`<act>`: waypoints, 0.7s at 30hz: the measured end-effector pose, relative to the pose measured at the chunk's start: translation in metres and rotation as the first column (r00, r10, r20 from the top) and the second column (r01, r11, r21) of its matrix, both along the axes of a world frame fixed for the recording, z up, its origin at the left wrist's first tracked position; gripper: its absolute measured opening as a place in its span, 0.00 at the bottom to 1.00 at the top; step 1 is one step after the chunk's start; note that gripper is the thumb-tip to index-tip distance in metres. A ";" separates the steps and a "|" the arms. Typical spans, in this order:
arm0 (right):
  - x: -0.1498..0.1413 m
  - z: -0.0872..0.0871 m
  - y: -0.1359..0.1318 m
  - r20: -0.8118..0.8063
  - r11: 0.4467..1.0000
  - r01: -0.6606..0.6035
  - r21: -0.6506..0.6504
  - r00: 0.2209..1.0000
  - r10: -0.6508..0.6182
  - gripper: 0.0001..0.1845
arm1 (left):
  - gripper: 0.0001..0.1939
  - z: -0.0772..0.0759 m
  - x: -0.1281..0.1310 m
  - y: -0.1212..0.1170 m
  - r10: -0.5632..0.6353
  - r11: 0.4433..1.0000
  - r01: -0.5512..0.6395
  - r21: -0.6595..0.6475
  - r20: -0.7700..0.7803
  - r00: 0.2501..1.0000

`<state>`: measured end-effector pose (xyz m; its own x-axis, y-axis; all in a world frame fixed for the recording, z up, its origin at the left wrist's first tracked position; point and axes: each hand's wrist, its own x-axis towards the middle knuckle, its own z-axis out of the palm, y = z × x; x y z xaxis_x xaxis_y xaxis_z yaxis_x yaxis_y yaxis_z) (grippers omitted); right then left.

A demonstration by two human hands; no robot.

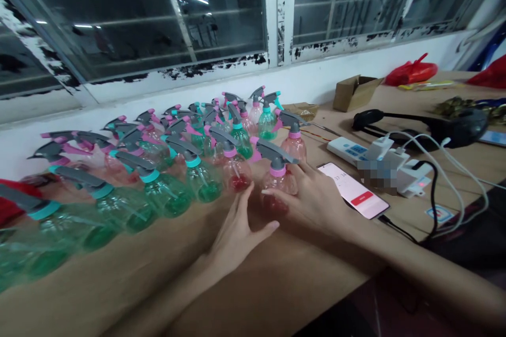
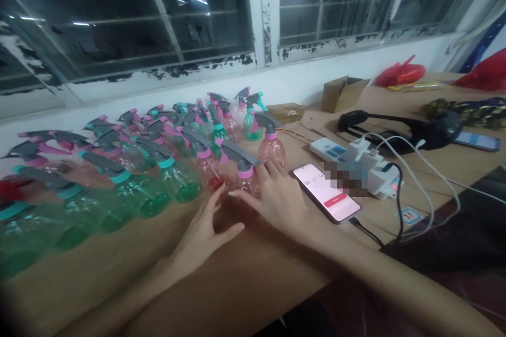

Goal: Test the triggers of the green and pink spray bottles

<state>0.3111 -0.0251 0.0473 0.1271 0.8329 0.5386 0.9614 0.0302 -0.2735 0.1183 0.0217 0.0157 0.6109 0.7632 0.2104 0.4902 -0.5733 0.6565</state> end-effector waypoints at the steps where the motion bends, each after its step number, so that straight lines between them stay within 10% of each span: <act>1: -0.002 0.000 -0.004 -0.001 1.000 -0.021 0.006 1.000 0.021 0.33 | 0.43 0.000 0.002 -0.002 0.001 1.000 -0.001 0.010 -0.013 1.000; 9: -0.020 0.013 -0.023 -0.176 0.955 -0.280 -0.101 0.950 0.259 0.34 | 0.47 -0.005 -0.002 -0.016 -0.028 1.000 0.028 0.007 0.047 0.998; 16: -0.020 0.017 0.000 -0.629 0.755 -0.639 0.148 0.528 0.570 0.29 | 0.41 0.002 -0.010 -0.019 -0.123 0.989 0.128 -0.076 0.059 0.991; 21: -0.032 0.018 0.010 -0.620 0.746 -0.618 0.247 0.491 0.612 0.20 | 0.38 0.008 -0.012 -0.017 -0.169 0.981 0.173 -0.087 0.049 0.984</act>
<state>0.2790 -0.0155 0.0649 -0.1222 0.8406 0.5277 0.2856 0.5390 -0.7924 0.1062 0.0051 0.0232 0.7263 0.6652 0.1731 0.3611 -0.5836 0.7273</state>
